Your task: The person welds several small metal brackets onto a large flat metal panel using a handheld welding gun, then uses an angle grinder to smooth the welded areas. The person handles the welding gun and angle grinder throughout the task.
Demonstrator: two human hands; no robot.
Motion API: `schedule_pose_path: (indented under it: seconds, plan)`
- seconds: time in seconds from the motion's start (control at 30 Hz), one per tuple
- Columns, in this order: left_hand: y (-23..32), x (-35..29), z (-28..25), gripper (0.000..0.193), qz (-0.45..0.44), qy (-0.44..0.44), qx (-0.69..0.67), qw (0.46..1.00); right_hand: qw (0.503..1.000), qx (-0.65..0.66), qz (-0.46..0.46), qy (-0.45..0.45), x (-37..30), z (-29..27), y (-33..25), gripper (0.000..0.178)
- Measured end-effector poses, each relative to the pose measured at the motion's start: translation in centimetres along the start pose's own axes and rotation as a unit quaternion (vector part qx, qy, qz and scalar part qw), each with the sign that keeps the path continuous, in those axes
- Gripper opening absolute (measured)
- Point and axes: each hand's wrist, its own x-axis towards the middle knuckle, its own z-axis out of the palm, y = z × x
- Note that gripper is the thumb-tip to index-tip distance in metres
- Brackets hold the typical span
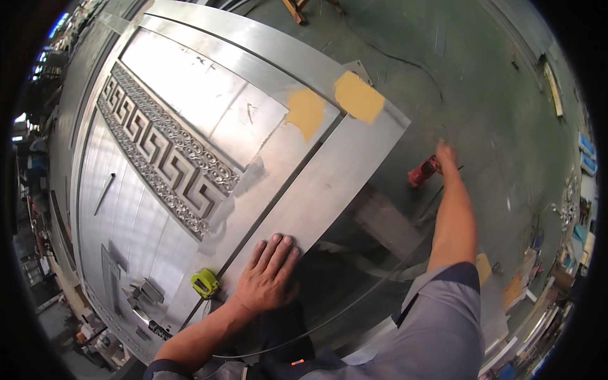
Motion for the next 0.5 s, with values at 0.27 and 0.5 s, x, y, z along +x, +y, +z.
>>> schedule_pose_path:
  seconds: [0.27,0.5]
  plan:
    - [0.0,0.2,-1.3,0.086,0.019,0.018,-0.026,0.999,0.837,0.528,-0.146,0.010,-21.6,-19.1,-19.1,0.042]
    - [4.1,2.1,-8.3,0.087,-0.202,-0.082,-0.586,0.780,0.642,0.591,-0.424,-0.242,-53.0,-36.1,-24.8,0.041]
